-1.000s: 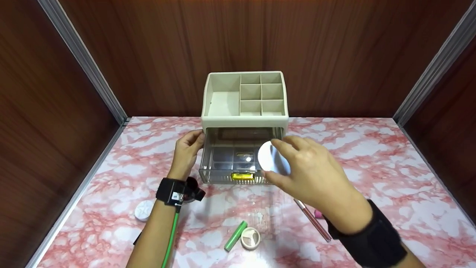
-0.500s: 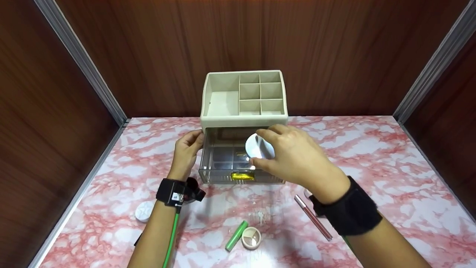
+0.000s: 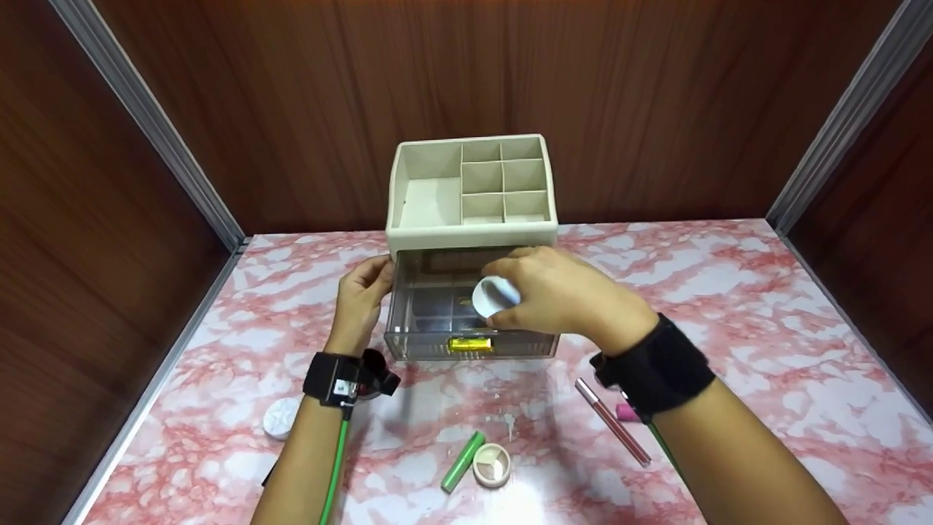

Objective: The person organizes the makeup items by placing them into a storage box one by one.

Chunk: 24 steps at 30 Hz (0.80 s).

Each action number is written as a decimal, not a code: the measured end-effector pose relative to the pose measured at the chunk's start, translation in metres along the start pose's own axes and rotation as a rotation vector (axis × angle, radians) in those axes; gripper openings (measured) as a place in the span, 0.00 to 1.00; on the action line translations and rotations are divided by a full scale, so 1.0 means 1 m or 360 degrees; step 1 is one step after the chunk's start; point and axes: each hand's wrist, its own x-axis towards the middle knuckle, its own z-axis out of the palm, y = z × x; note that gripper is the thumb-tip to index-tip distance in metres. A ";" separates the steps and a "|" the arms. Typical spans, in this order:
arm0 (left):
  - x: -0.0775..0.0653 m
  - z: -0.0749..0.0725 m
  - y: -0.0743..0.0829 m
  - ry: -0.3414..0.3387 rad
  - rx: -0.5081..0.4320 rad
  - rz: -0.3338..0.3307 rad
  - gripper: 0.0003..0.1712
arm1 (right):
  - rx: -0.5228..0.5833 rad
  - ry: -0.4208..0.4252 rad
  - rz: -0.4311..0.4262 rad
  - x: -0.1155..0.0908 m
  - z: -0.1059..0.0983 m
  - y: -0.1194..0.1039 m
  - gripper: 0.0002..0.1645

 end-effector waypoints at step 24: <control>-0.003 0.001 0.010 0.0000 0.0001 -0.0018 0.17 | 0.0092 -0.0344 -0.0044 0.012 0.007 0.011 0.32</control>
